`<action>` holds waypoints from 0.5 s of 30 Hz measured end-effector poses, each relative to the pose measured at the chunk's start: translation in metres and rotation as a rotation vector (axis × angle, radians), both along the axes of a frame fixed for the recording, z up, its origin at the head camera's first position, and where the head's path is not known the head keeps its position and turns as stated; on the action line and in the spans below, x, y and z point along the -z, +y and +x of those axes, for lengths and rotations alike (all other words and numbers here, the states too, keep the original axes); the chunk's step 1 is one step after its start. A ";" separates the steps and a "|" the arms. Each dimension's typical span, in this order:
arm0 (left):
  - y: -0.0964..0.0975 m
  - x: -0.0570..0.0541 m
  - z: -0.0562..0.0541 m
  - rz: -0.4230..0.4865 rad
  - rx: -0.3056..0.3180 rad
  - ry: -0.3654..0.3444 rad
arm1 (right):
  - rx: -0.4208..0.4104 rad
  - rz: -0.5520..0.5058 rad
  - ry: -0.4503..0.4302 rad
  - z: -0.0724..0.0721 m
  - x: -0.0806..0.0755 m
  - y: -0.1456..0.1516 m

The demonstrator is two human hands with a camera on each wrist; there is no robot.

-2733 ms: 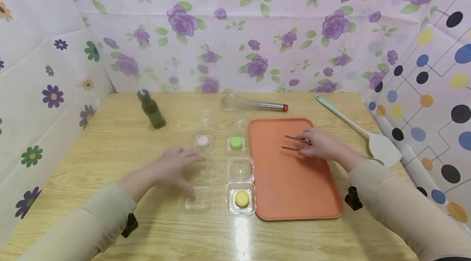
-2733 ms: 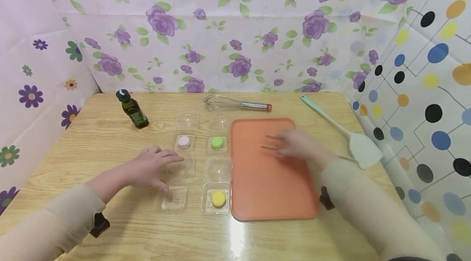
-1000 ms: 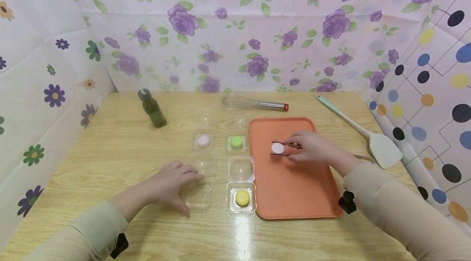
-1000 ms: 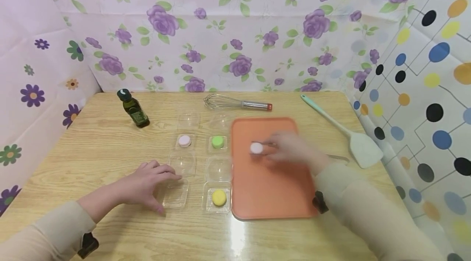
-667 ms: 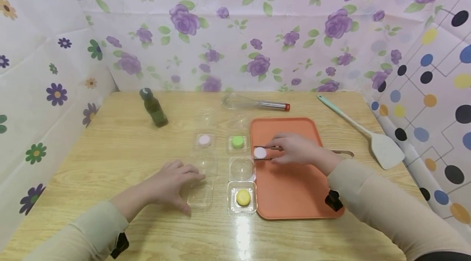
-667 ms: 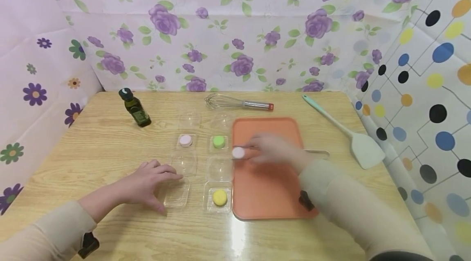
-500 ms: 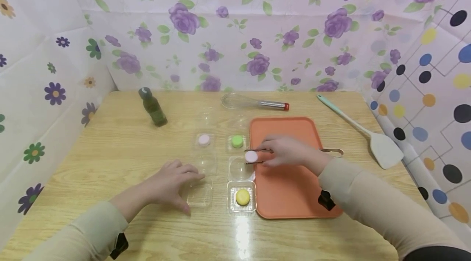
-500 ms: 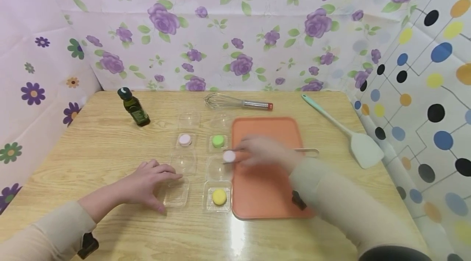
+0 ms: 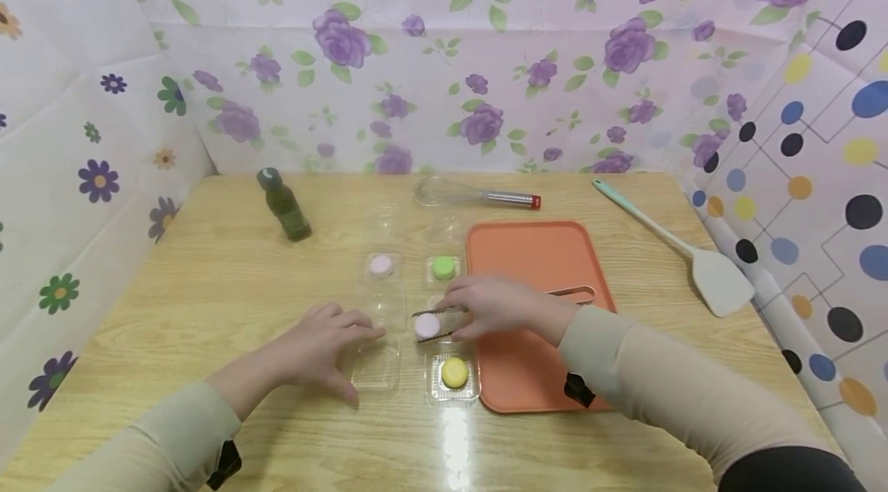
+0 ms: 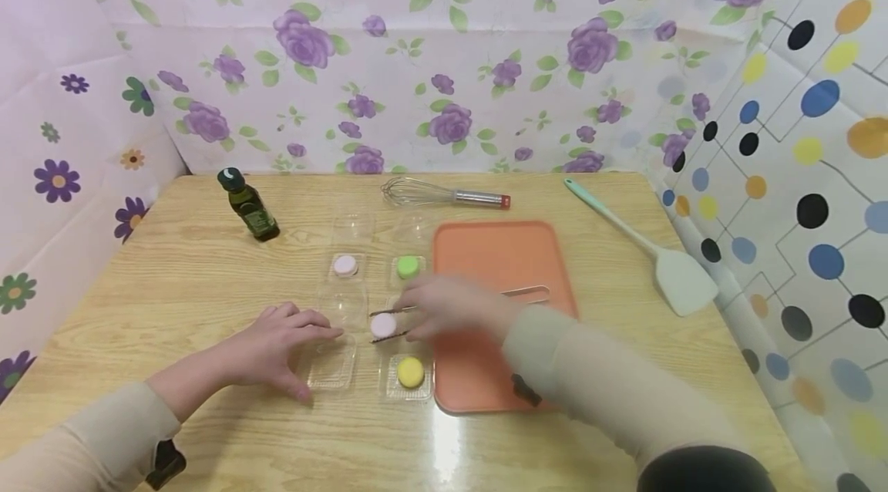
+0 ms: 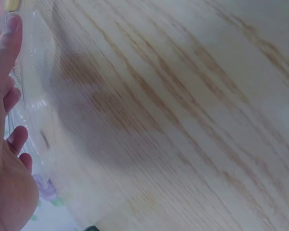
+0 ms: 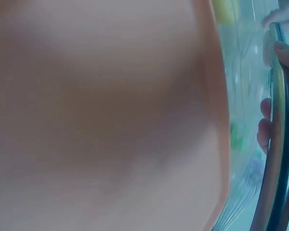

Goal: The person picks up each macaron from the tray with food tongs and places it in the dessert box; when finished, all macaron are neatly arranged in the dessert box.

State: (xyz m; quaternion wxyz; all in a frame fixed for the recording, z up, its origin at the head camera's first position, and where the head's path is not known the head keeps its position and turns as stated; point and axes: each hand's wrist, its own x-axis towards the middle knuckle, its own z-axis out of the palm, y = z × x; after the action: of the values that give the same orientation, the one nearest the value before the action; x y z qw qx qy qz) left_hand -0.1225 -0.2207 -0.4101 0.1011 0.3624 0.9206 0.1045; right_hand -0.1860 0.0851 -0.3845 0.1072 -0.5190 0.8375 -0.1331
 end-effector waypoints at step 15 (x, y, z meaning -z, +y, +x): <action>-0.002 0.001 0.000 0.013 0.014 0.005 | -0.149 0.057 0.073 0.019 -0.003 -0.051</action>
State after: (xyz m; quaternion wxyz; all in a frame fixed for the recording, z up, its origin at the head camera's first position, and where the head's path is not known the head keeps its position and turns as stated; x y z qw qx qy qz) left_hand -0.1225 -0.2223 -0.4116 0.0974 0.3697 0.9176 0.1091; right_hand -0.1667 0.0345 -0.3818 0.1009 -0.5811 0.8034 -0.0819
